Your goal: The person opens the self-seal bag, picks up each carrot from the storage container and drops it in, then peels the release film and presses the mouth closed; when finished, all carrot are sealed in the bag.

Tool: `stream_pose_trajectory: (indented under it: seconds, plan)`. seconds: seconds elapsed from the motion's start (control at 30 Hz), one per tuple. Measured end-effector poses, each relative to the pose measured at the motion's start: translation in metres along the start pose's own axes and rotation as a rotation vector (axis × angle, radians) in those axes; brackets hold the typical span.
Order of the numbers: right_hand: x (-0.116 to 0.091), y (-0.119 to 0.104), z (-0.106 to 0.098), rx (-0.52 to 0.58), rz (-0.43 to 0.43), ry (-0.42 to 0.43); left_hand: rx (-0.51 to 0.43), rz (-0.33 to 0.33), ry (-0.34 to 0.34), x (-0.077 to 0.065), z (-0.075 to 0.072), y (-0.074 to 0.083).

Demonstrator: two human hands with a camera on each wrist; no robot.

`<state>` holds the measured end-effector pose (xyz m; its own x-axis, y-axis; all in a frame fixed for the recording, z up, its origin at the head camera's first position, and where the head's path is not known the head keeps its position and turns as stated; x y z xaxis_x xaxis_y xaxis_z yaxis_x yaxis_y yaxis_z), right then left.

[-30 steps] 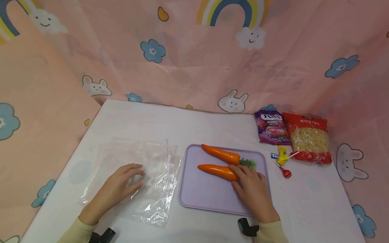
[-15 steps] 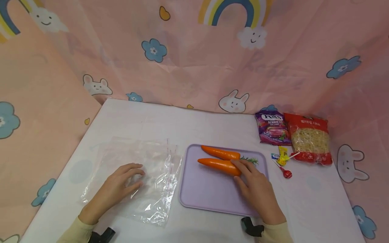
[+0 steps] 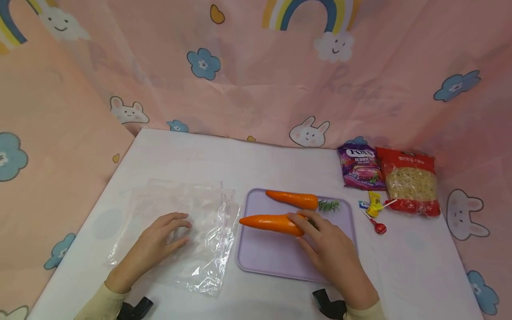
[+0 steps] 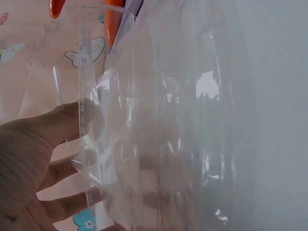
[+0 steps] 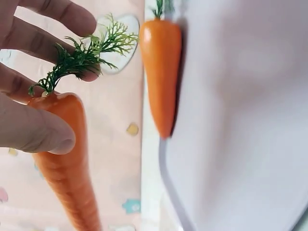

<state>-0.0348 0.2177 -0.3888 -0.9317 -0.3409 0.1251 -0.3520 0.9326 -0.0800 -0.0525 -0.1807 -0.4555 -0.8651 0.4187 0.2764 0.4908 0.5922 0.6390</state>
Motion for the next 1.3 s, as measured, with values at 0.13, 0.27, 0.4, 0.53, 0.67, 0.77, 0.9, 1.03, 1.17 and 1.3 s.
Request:
stream_pose_trajectory:
  seconds: [0.13, 0.27, 0.4, 0.53, 0.67, 0.77, 0.9, 1.03, 1.17, 1.3]
  plan:
    - [0.003, -0.015, 0.004, 0.001, -0.057, -0.017, -0.002, 0.008, 0.01, 0.0, -0.001, 0.001]
    - [0.008, -0.029, 0.017, 0.0, -0.1, -0.039, -0.011, 0.02, 0.014, 0.0, -0.001, 0.002]
    - [0.014, -0.042, 0.031, -0.001, -0.141, -0.029, -0.016, 0.016, 0.014, 0.001, 0.0, 0.002]
    - [0.019, -0.054, 0.045, 0.022, -0.189, 0.013, -0.017, 0.013, 0.017, 0.002, 0.001, 0.002]
    - [0.023, -0.066, 0.057, 0.067, -0.23, 0.047, -0.018, -0.005, 0.02, 0.002, 0.001, 0.003]
    - [0.026, -0.075, 0.065, 0.101, -0.254, 0.055, -0.013, -0.028, 0.021, 0.001, 0.002, 0.003]
    - [0.029, -0.084, 0.073, 0.133, -0.28, 0.037, -0.01, -0.028, 0.027, 0.001, 0.001, 0.004]
    - [0.031, -0.09, 0.077, 0.158, -0.322, 0.015, -0.014, -0.014, 0.028, 0.002, 0.001, 0.004]
    - [0.031, -0.087, 0.075, 0.178, -0.338, 0.026, -0.029, -0.015, 0.017, 0.002, 0.0, 0.005]
    - [0.031, -0.075, 0.07, 0.164, -0.272, 0.033, -0.037, -0.021, 0.008, 0.003, 0.0, 0.005]
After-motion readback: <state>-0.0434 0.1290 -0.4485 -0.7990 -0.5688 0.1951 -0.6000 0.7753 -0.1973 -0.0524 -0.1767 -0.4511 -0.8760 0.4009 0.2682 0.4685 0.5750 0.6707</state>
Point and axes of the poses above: each hand's wrist, its own x-axis towards the middle knuckle, its own z-axis out of the palm, y = z × x, the point moved 2 cm from there along x, towards the middle knuckle, and after that the axes turned 15 degrees about -x, right-handed, at the moved point
